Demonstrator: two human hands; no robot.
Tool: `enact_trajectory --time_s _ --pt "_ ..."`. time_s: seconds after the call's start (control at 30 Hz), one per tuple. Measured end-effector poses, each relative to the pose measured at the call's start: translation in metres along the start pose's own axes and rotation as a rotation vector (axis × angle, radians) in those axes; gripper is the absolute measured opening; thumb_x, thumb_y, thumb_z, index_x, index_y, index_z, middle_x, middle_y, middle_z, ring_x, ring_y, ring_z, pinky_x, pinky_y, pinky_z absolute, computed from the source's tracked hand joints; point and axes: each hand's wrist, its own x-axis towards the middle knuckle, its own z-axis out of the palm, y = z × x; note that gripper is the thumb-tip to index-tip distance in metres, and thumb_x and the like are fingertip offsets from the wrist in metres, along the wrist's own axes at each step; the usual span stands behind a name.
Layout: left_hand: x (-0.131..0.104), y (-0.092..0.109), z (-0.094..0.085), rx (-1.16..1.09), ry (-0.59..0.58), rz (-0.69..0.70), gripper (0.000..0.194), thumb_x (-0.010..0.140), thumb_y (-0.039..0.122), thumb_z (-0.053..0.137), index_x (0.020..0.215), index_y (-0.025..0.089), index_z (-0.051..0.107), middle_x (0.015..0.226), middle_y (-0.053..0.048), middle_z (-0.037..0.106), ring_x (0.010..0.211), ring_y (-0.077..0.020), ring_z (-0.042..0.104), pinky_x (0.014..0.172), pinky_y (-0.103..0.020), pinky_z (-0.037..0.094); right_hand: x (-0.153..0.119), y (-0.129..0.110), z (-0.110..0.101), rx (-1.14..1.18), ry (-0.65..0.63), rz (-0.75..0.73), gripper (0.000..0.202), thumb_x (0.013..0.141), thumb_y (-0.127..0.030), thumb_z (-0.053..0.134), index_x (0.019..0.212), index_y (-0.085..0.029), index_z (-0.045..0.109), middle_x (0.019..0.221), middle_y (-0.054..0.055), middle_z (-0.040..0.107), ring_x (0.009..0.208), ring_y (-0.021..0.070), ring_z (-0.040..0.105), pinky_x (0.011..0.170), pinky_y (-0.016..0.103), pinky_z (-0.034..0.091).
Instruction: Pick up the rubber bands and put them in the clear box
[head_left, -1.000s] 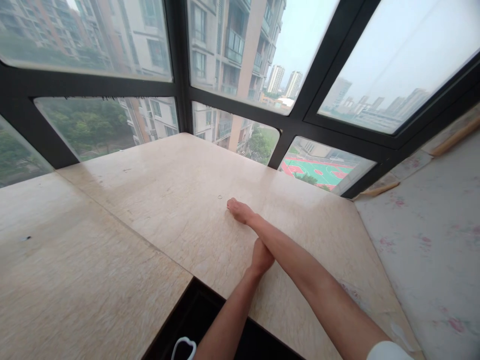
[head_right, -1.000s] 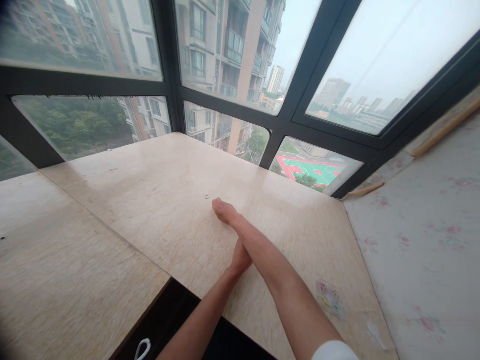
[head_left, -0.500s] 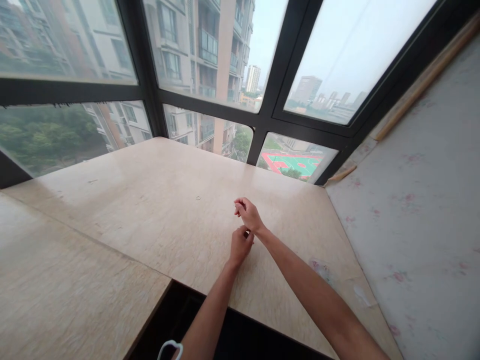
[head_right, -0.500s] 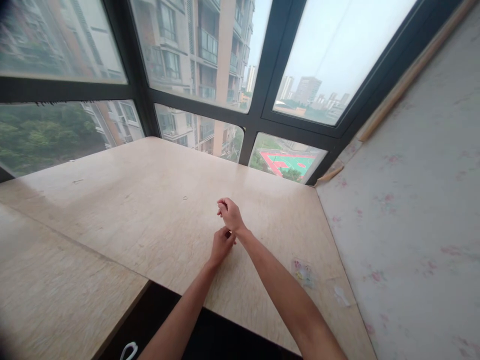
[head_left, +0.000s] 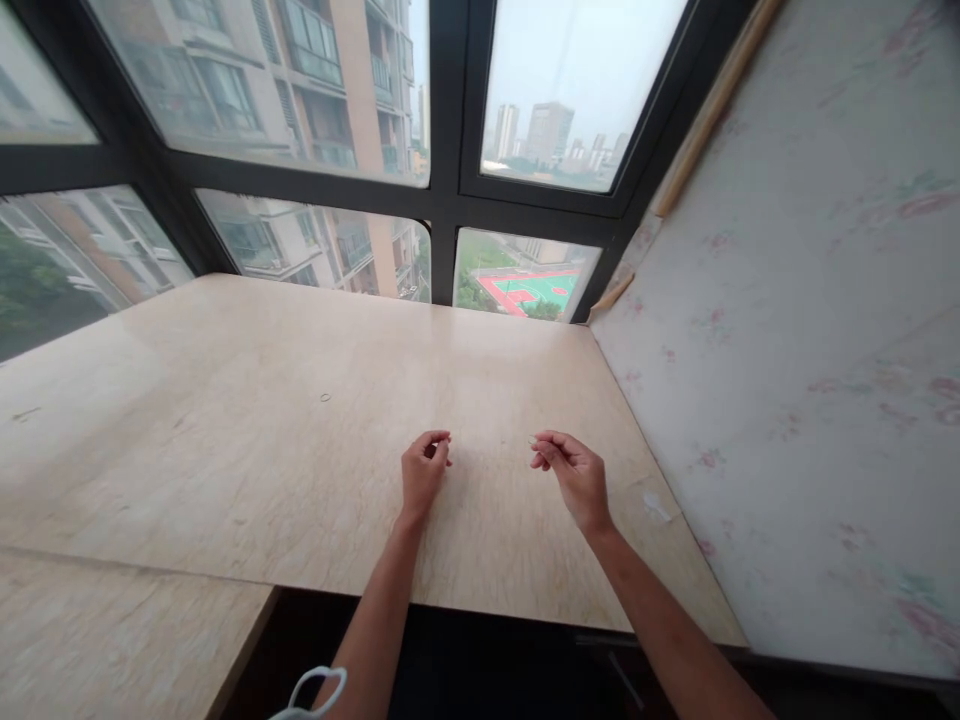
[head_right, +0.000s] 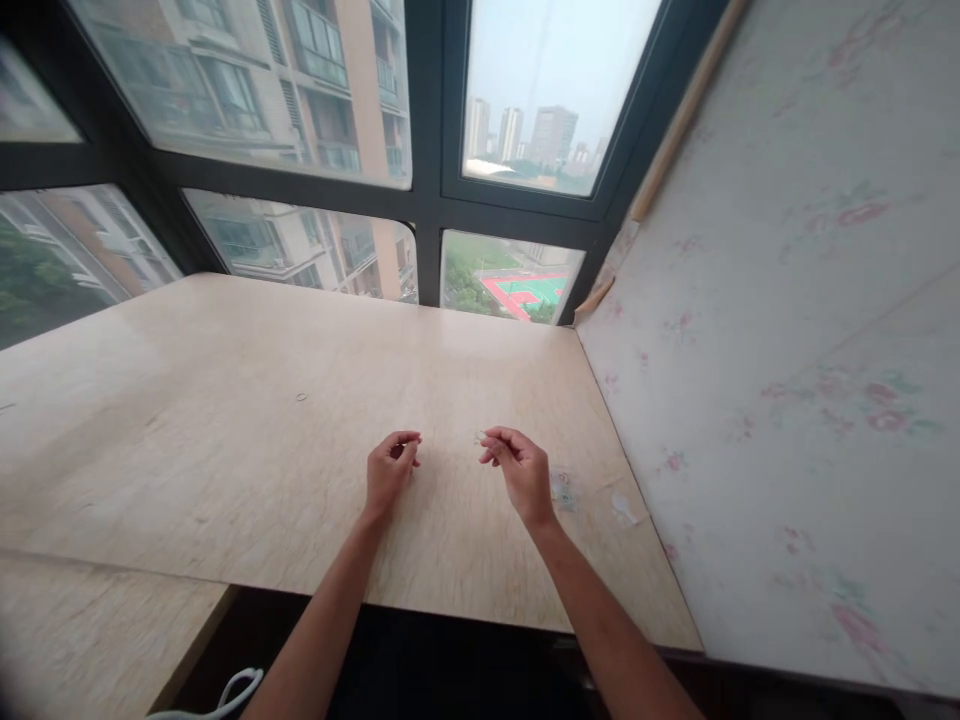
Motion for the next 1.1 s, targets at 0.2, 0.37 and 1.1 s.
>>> enact_trajectory --time_s 0.2,0.37,1.1 --pt "-0.002 0.004 0.001 0.04 0.0 -0.032 0.029 0.078 0.034 0.055 0.093 0.012 0.066 0.078 -0.006 0.066 0.057 -0.0125 0.06 0.048 -0.02 0.044 -0.034 0.01 -0.079 -0.216 0.172 0.018 0.032 0.086 -0.046 0.057 0.089 -0.015 0.064 0.069 0.004 0.062 0.061 0.0132 0.058 0.062 0.026 0.049" --pt "-0.004 0.006 0.0 0.111 -0.01 -0.039 0.031 0.077 0.037 0.056 0.094 0.013 0.066 0.076 -0.005 0.066 0.058 -0.0129 0.06 0.049 -0.02 0.045 -0.048 0.018 -0.116 -0.423 0.203 0.016 0.037 0.091 -0.049 0.047 0.082 -0.016 0.06 0.066 0.003 0.059 0.054 0.0123 0.054 0.054 0.024 0.045" --pt "-0.003 0.014 0.006 0.219 0.012 -0.118 0.034 0.073 0.04 0.06 0.094 0.014 0.067 0.079 -0.005 0.067 0.059 -0.0135 0.061 0.05 -0.021 0.05 -0.051 0.047 -0.143 -0.695 0.009 -0.216 0.02 0.094 -0.032 0.051 0.093 -0.02 0.067 0.086 0.005 0.063 0.084 0.0162 0.058 0.076 0.031 0.047"
